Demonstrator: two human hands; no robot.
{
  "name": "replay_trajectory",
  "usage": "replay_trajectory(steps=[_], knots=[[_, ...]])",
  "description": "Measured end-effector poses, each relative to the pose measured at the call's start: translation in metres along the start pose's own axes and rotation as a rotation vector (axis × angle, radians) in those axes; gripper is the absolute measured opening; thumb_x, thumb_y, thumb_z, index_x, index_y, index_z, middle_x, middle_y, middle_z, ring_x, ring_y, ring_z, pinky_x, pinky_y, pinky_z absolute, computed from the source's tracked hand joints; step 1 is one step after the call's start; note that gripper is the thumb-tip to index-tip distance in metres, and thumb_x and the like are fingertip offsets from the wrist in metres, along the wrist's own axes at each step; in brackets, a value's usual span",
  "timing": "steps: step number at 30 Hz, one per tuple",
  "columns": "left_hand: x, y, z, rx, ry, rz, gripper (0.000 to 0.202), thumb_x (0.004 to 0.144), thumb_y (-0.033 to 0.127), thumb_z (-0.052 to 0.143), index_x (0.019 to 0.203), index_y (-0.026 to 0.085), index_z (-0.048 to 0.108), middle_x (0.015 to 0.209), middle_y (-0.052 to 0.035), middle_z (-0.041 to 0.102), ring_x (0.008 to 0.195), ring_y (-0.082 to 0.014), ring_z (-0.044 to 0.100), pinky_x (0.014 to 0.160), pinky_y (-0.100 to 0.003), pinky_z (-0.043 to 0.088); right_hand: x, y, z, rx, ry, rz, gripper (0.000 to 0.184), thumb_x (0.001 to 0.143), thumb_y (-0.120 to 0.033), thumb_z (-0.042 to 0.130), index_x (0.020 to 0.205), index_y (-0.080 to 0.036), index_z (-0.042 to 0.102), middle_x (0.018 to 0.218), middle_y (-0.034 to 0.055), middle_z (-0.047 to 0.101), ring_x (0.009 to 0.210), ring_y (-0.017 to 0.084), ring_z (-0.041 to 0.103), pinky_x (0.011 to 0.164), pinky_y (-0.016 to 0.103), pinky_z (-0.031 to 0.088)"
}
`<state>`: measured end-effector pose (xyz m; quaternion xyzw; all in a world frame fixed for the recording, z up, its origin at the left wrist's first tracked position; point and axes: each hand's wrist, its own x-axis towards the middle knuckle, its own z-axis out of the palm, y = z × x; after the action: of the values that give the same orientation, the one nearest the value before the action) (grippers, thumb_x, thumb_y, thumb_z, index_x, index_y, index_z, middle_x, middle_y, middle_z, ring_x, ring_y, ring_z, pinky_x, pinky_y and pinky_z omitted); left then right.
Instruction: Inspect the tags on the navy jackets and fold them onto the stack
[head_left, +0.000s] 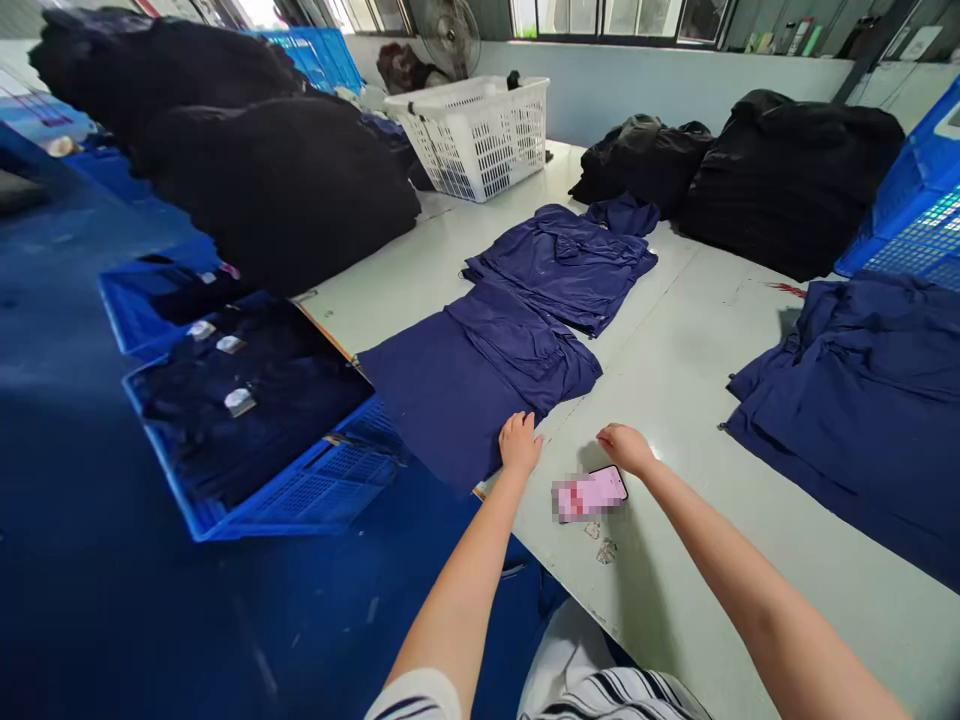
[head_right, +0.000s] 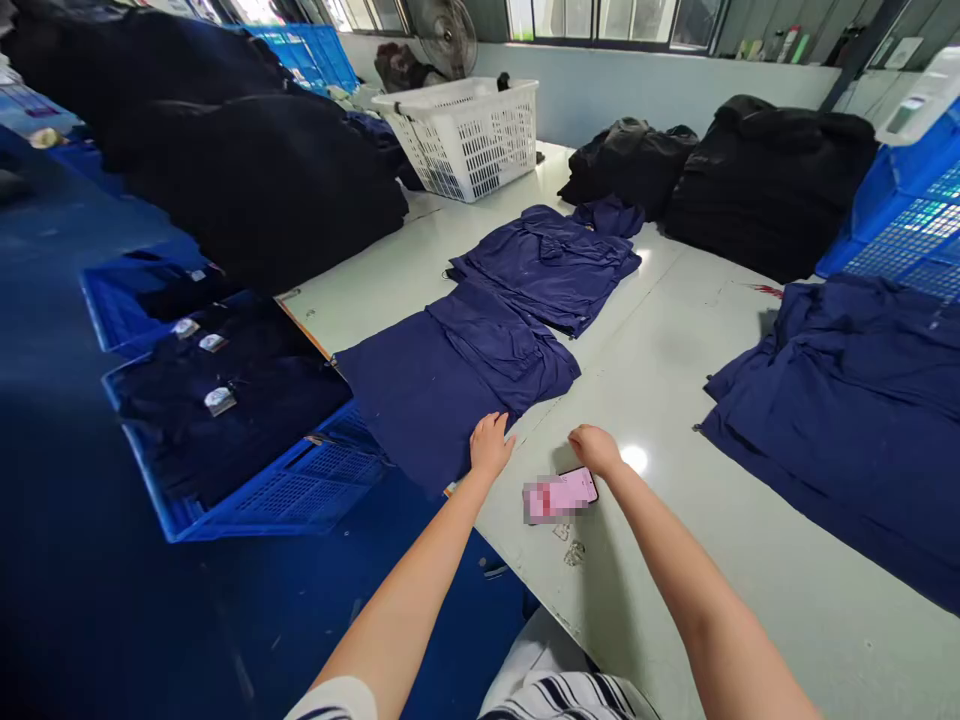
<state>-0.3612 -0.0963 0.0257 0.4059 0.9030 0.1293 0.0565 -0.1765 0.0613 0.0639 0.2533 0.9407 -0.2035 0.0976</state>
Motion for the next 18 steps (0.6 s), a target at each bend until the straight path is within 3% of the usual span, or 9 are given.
replay_trajectory(steps=[3,7,10,12,16,18], knots=[[0.001,-0.025,0.011,-0.031,-0.047,-0.075,0.037,0.090,0.026,0.054,0.127,0.022,0.061,0.139,-0.0098,0.056,0.131,-0.0256,0.045,0.106,-0.040,0.038,0.035,-0.034,0.006,0.143,-0.002,0.032,0.027,0.091,-0.021,0.044,0.092,-0.018,0.071,0.107,0.0100,0.071,0.096,0.018,0.061,0.079,0.025,0.039],[0.004,-0.038,0.015,-0.156,0.032,-0.107,0.031,0.094,0.021,0.044,0.109,0.025,0.071,0.121,-0.0032,0.069,0.117,-0.0196,0.058,0.102,-0.035,0.042,0.072,-0.065,0.021,0.333,0.023,0.152,0.026,0.091,-0.032,0.051,0.080,-0.017,0.068,0.093,0.0108,0.071,0.086,0.019,0.064,0.073,0.027,0.042],[0.008,-0.034,0.003,-0.229,0.123,-0.010,0.032,0.094,0.020,0.043,0.107,0.022,0.072,0.113,-0.0050,0.072,0.105,-0.0194,0.063,0.097,-0.036,0.045,0.092,-0.082,0.032,0.461,0.031,0.215,0.042,0.092,-0.049,0.049,0.069,-0.018,0.062,0.073,0.0069,0.068,0.068,0.017,0.064,0.064,0.026,0.043],[0.010,-0.027,-0.008,-0.253,0.168,0.074,0.032,0.094,0.020,0.042,0.106,0.022,0.072,0.112,-0.0057,0.072,0.103,-0.0196,0.063,0.097,-0.037,0.045,0.104,-0.093,0.036,0.667,0.066,0.256,0.047,0.089,-0.057,0.048,0.064,-0.019,0.057,0.063,0.0031,0.064,0.057,0.014,0.060,0.057,0.024,0.043],[0.012,-0.010,-0.026,-0.293,0.174,0.150,0.031,0.096,0.021,0.041,0.106,0.022,0.071,0.109,-0.0058,0.071,0.101,-0.0196,0.062,0.102,-0.040,0.042,0.123,-0.101,0.028,1.153,0.274,0.316,0.042,0.076,-0.054,0.064,0.058,-0.022,0.044,0.052,-0.0040,0.051,0.051,0.011,0.051,0.051,0.022,0.041],[0.012,-0.004,-0.030,-0.337,0.202,0.150,0.031,0.096,0.023,0.041,0.108,0.022,0.070,0.111,-0.0063,0.070,0.104,-0.0195,0.061,0.102,-0.039,0.043,0.131,-0.095,0.013,1.187,0.365,0.324,0.040,0.074,-0.050,0.064,0.057,-0.024,0.040,0.050,-0.0064,0.044,0.052,0.011,0.047,0.052,0.022,0.041]])
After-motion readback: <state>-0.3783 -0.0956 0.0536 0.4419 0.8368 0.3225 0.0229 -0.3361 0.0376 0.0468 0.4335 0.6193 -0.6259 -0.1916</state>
